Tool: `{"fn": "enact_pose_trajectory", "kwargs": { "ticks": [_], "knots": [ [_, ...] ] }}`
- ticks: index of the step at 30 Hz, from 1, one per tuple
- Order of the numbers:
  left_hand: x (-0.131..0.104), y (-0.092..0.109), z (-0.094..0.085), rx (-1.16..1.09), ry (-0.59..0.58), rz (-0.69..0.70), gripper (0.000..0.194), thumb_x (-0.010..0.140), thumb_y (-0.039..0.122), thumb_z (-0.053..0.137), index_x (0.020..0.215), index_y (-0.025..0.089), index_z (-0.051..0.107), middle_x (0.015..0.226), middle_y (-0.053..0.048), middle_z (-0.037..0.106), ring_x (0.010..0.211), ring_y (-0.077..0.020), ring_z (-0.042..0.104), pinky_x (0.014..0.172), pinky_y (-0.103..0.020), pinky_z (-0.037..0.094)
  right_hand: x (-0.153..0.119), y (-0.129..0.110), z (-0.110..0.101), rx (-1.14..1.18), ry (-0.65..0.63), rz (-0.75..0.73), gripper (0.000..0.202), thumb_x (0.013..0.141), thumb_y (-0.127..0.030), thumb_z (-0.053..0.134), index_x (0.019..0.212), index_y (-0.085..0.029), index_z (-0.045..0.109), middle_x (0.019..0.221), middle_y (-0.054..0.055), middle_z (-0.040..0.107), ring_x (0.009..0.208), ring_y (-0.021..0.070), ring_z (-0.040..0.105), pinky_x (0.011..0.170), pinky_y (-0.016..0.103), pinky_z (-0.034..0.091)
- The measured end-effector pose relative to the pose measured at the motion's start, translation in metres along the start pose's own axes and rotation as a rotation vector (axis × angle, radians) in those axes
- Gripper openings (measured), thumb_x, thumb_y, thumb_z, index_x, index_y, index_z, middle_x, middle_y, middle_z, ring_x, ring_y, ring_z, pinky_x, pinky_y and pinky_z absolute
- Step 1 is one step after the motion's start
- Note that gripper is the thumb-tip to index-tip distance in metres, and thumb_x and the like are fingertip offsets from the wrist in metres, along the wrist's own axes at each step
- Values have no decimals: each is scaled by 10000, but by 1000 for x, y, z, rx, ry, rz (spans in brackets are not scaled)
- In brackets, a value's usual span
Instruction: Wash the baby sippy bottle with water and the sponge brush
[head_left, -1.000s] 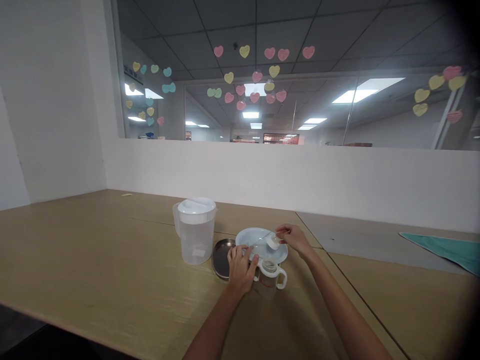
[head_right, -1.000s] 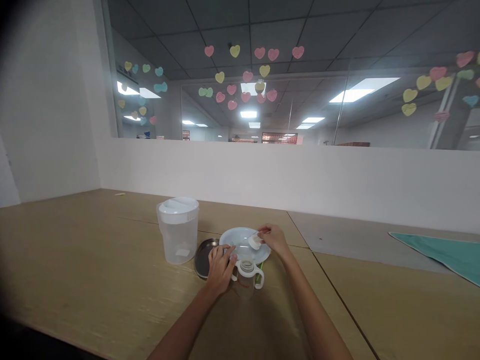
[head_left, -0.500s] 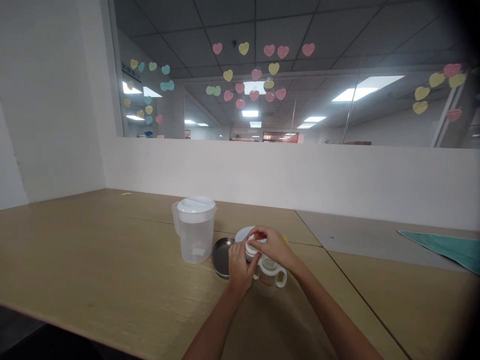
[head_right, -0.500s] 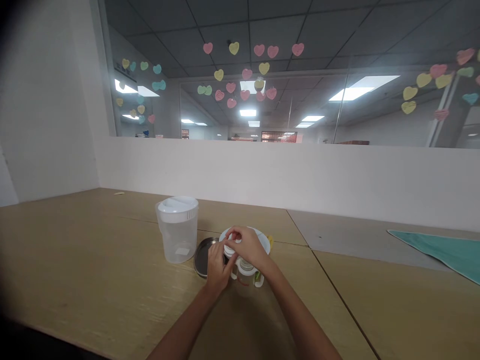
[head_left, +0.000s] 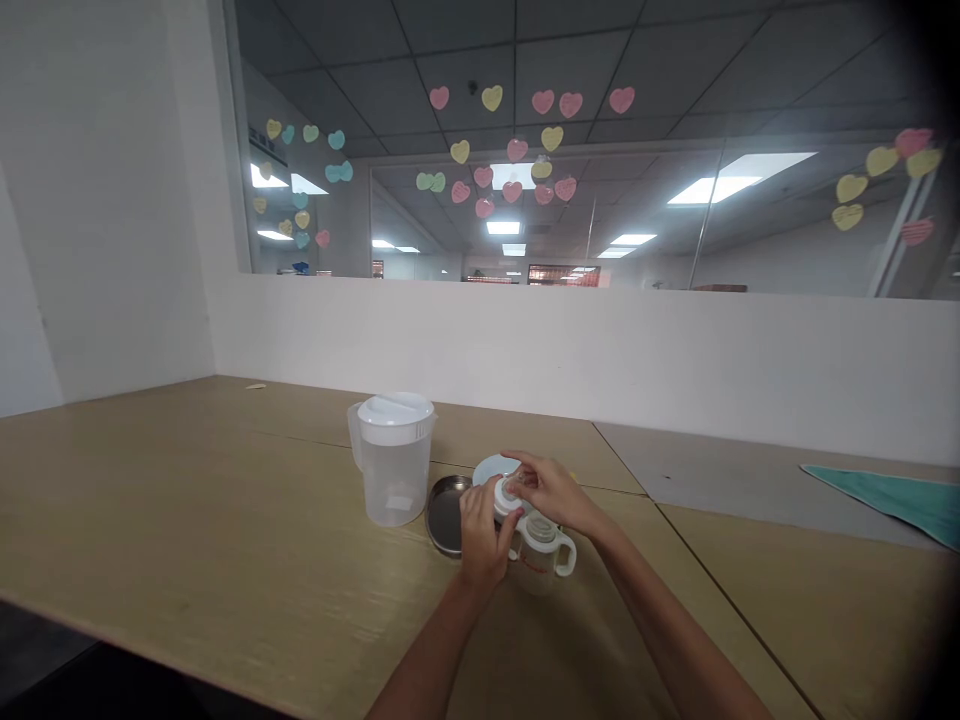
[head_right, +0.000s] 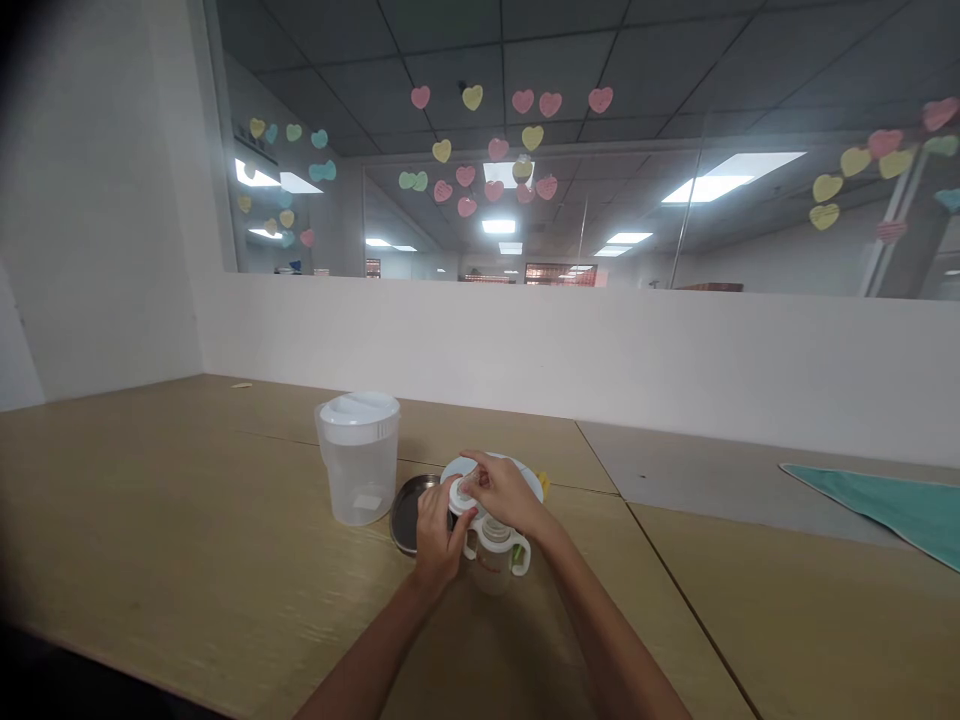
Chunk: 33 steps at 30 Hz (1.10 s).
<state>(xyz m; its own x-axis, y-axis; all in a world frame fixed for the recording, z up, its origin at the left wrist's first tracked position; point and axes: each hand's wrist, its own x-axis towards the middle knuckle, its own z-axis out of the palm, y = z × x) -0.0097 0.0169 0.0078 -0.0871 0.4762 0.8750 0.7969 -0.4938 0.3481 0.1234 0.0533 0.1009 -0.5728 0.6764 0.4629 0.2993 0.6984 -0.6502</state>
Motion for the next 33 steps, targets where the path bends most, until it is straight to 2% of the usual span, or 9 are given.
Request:
{"fn": "enact_pose_trajectory", "kwargs": {
  "ticks": [4, 7, 9, 12, 15, 18, 22, 26, 33],
  "knots": [
    [-1, 0, -1, 12, 9, 10, 412, 889, 369, 439, 1252, 175, 428, 1155, -108, 589, 1076, -230, 524, 933, -380, 365, 2, 3, -3, 166, -4, 57, 469, 770, -266, 561, 1223, -151, 517, 683, -20, 603, 657, 126, 577, 659, 251, 487],
    [0, 1, -2, -20, -17, 20, 415, 895, 383, 415, 1254, 176, 423, 1172, -114, 579, 1087, -232, 520, 941, -385, 363, 5, 4, -10, 422, 36, 216, 427, 800, -309, 522, 1195, -149, 497, 689, -4, 615, 661, 139, 616, 663, 278, 522],
    [1, 2, -3, -29, -24, -4, 411, 897, 392, 403, 1243, 173, 432, 1172, -118, 576, 1092, -234, 516, 937, -386, 366, 7, 7, -17, 492, 110, 321, 366, 824, -367, 488, 1111, -143, 520, 647, 10, 615, 592, 146, 619, 608, 283, 526],
    [3, 1, -2, 26, -11, -83, 404, 892, 408, 407, 1222, 181, 457, 1171, -118, 571, 1102, -242, 505, 933, -395, 366, 8, 19, -26, 277, 238, 351, 340, 840, -468, 444, 893, -155, 565, 538, 6, 578, 472, 140, 569, 499, 246, 469],
    [4, -7, 1, 128, 41, -194, 399, 889, 425, 403, 1194, 183, 489, 1169, -123, 547, 1102, -258, 485, 916, -412, 367, 6, 38, -30, -233, 328, 333, 319, 830, -462, 473, 742, -177, 588, 565, 22, 598, 528, 145, 568, 504, 228, 392],
    [3, -15, 4, 224, 43, -274, 405, 878, 444, 411, 1166, 181, 522, 1103, -120, 544, 1038, -270, 491, 865, -418, 381, 4, 55, -28, -565, 236, 410, 237, 808, -384, 524, 727, -185, 626, 779, 61, 665, 734, 183, 598, 563, 238, 349],
    [1, -20, 6, 257, -47, -254, 426, 845, 457, 470, 1163, 176, 518, 1041, -102, 582, 988, -267, 498, 850, -423, 379, 2, 71, -21, -594, 66, 473, 128, 752, -287, 579, 742, -187, 658, 863, 64, 673, 811, 198, 593, 587, 244, 327],
    [0, -18, 6, 254, -74, -232, 324, 819, 443, 514, 1019, 194, 572, 998, -81, 613, 1000, -267, 500, 880, -435, 358, 2, 80, -16, -575, 18, 468, 106, 712, -272, 616, 761, -192, 665, 801, 41, 669, 765, 173, 594, 595, 234, 334],
    [-3, -20, 9, 356, -91, -255, 265, 818, 442, 514, 942, 242, 636, 1141, -86, 561, 1128, -298, 423, 944, -512, 289, 3, 84, -15, -547, -5, 474, 184, 631, -270, 707, 793, -197, 662, 725, 5, 655, 682, 139, 594, 579, 206, 357]
  ]
}}
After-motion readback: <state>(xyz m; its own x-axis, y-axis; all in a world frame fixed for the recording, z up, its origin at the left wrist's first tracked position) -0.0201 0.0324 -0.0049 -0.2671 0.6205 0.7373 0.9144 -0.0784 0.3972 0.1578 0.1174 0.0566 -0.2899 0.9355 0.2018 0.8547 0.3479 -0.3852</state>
